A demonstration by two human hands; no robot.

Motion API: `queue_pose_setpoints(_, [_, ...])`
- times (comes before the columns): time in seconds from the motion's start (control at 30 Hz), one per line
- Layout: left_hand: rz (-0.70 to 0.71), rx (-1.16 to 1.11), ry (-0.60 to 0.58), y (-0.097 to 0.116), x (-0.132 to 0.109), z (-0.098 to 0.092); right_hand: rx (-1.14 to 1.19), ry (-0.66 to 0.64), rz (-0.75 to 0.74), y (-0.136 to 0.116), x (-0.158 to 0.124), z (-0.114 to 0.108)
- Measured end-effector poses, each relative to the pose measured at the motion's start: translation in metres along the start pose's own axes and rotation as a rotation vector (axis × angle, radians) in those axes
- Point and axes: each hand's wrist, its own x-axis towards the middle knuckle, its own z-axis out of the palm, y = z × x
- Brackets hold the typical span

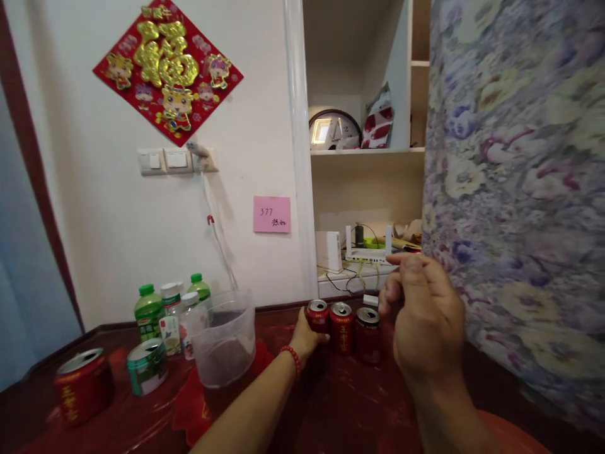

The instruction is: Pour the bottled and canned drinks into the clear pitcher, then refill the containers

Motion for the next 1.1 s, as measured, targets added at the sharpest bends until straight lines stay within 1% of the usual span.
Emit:
queue_pose_setpoints(0.13, [-0.046, 0.015, 0.06, -0.01, 0.006, -0.001, 0.007, -0.003, -0.026, -0.002, 0.002, -0.002])
queue_pose_setpoints(0.23, [-0.07, 0.033, 0.112, -0.01, 0.001, -0.004, 0.025, -0.004, -0.033, -0.004, 0.002, -0.003])
queue_pose_setpoints(0.3, [-0.074, 0.035, 0.133, -0.006, -0.008, -0.005, 0.027, -0.007, -0.031, -0.005, 0.001, -0.002])
queue_pose_setpoints(0.37, [-0.079, 0.027, 0.129, 0.002, -0.021, -0.005, 0.022, -0.013, -0.031, -0.005, 0.001, -0.002])
queue_pose_setpoints(0.47, [-0.088, -0.011, 0.071, 0.021, -0.049, -0.002, 0.011, -0.018, -0.031, -0.006, -0.001, -0.001])
queue_pose_setpoints(0.57, [-0.085, -0.072, -0.039, 0.052, -0.086, 0.006, 0.005, -0.021, -0.018, -0.006, -0.003, -0.001])
queue_pose_setpoints(0.6, [-0.078, -0.099, -0.087, 0.066, -0.099, 0.008, 0.002, -0.023, -0.015, -0.007, -0.003, -0.001])
queue_pose_setpoints(0.67, [-0.074, -0.203, -0.222, 0.098, -0.125, 0.01, -0.006, -0.024, -0.018, -0.007, -0.003, -0.001])
queue_pose_setpoints(0.7, [-0.086, -0.234, -0.289, 0.116, -0.137, 0.008, -0.006, -0.025, -0.019, -0.007, -0.004, -0.002])
queue_pose_setpoints(0.73, [-0.085, -0.237, -0.329, 0.133, -0.148, 0.005, -0.004, -0.028, -0.015, -0.006, -0.004, -0.002])
queue_pose_setpoints(0.77, [-0.081, -0.223, -0.344, 0.151, -0.157, -0.001, 0.0, -0.031, -0.005, -0.005, -0.004, -0.002])
queue_pose_setpoints(0.8, [-0.08, -0.177, -0.338, 0.167, -0.164, -0.009, 0.001, -0.035, 0.005, -0.004, -0.005, -0.003])
queue_pose_setpoints(0.83, [-0.075, -0.12, -0.307, 0.184, -0.168, -0.019, -0.001, -0.035, 0.014, -0.002, -0.005, -0.003])
queue_pose_setpoints(0.9, [-0.063, 0.049, -0.245, 0.214, -0.171, -0.043, -0.009, -0.041, 0.026, 0.002, -0.006, -0.003])
queue_pose_setpoints(1.0, [0.053, 0.313, -0.126, 0.253, -0.161, -0.084, -0.032, -0.063, 0.045, 0.007, -0.008, -0.001])
queue_pose_setpoints(1.1, [0.159, 0.564, -0.028, 0.279, -0.143, -0.121, -0.1, -0.061, 0.067, 0.008, -0.011, 0.001])
